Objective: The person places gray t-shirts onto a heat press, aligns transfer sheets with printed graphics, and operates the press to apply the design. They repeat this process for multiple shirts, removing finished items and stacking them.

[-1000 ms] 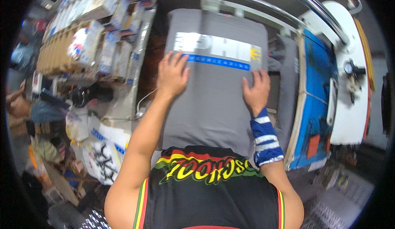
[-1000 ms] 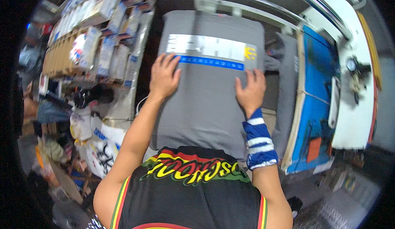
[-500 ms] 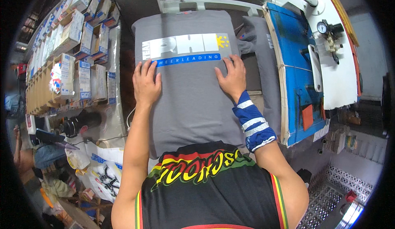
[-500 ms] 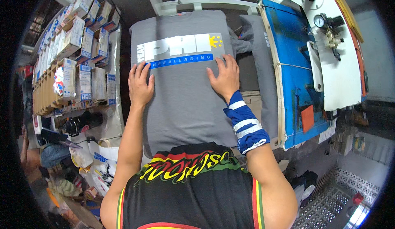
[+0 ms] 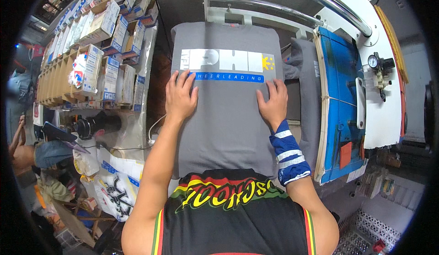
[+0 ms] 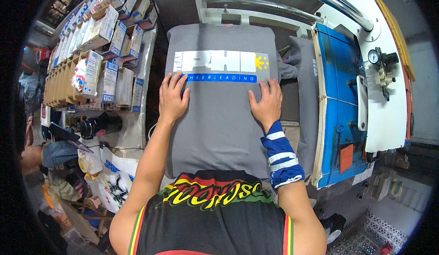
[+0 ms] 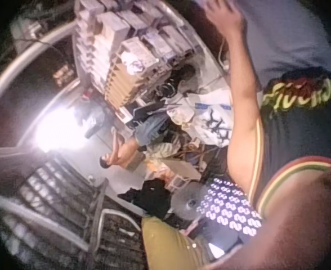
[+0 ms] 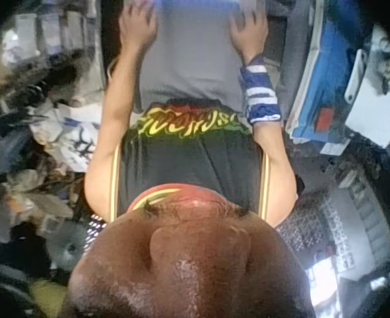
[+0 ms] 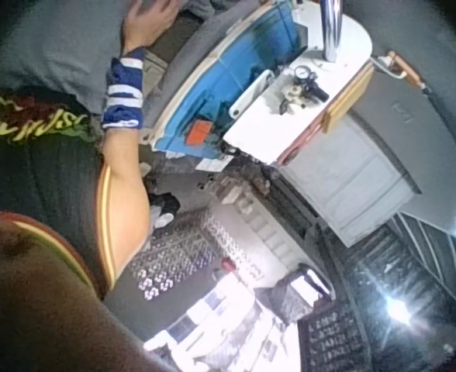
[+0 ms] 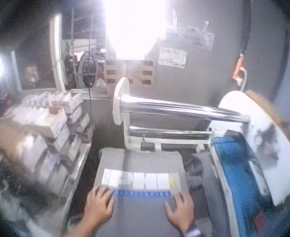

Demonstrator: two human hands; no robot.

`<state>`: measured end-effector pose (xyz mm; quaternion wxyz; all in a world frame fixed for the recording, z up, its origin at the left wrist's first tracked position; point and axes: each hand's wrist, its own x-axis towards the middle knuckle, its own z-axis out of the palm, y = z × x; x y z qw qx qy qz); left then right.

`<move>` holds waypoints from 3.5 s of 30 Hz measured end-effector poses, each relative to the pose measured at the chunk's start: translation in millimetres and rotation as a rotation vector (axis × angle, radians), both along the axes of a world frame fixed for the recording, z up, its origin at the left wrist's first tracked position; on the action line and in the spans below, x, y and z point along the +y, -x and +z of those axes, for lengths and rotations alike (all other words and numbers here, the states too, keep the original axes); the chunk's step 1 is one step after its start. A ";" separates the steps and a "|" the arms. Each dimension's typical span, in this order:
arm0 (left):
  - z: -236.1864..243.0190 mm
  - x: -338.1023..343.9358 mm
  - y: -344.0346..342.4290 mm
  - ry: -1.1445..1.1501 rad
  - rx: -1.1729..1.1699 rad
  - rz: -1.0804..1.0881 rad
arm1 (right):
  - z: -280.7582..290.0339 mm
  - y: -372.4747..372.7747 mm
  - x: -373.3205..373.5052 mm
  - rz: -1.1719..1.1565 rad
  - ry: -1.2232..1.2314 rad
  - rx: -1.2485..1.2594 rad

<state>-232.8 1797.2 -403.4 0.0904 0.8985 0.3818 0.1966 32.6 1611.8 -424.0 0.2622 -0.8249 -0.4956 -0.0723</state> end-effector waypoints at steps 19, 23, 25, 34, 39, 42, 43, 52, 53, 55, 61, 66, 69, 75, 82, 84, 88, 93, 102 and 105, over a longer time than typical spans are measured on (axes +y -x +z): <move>-5.5 61.2 -12.0 0.203 -0.130 0.246 | -0.7 -79.7 23.0 -0.087 -0.176 0.065; -47.6 107.6 27.7 0.883 -0.499 0.588 | -31.2 -118.9 7.2 -0.478 0.060 1.296; -76.0 109.5 41.0 1.750 -0.549 0.475 | -48.9 -124.8 -4.3 -0.292 0.063 2.007; -98.2 143.3 58.4 1.203 -1.710 0.188 | -59.9 -160.4 -27.1 0.070 -0.943 2.043; -67.6 146.7 67.9 1.341 -1.965 0.083 | -49.8 -190.6 -27.3 0.028 -1.129 1.858; -52.1 143.5 65.9 1.359 -1.994 0.156 | -54.7 -197.8 -25.9 0.015 -1.187 1.893; -47.4 142.4 67.2 1.327 -1.997 0.225 | -56.5 -199.2 -24.0 0.159 -1.010 2.065; -43.3 159.6 56.4 1.317 -1.907 0.271 | -48.7 -198.2 16.9 -0.237 -1.252 1.902; -42.7 159.7 57.7 1.286 -1.897 0.226 | -44.0 -196.8 19.4 -0.175 -1.226 1.950; -40.7 159.0 61.5 1.261 -1.914 0.251 | -37.3 -194.2 24.8 -0.170 -1.203 1.971; -30.6 153.3 64.0 1.221 -1.901 0.278 | -34.8 -187.6 28.0 -0.038 -1.182 2.070; -26.1 145.3 54.1 1.125 -1.947 0.237 | -31.5 -181.9 2.2 -0.353 -1.164 1.927; -22.5 137.3 54.6 1.329 -1.895 0.161 | -29.4 -180.6 -10.7 -0.232 -1.147 1.904; -15.8 134.0 59.5 1.402 -1.923 0.039 | -34.0 -187.5 -8.3 -0.298 -1.231 1.966; -26.4 150.3 54.8 1.245 -1.844 0.093 | -40.2 -188.5 4.3 -0.341 -1.190 1.828; -31.3 159.7 56.0 1.291 -1.886 0.172 | -42.0 -191.5 11.2 -0.065 -1.225 2.045; -30.3 169.6 59.8 1.531 -1.731 0.152 | -33.7 -188.3 13.1 -0.104 -1.193 1.996; -18.0 108.5 50.2 0.278 -0.321 0.748 | -9.7 -119.8 -8.9 -0.510 -0.088 0.844; -1.4 -4.3 -2.6 -0.061 -0.195 -0.014 | 6.9 -0.6 -9.9 0.082 -0.089 0.053; 2.0 -4.4 -4.4 -0.078 -0.156 -0.018 | 8.2 -0.5 -9.9 0.059 -0.052 0.030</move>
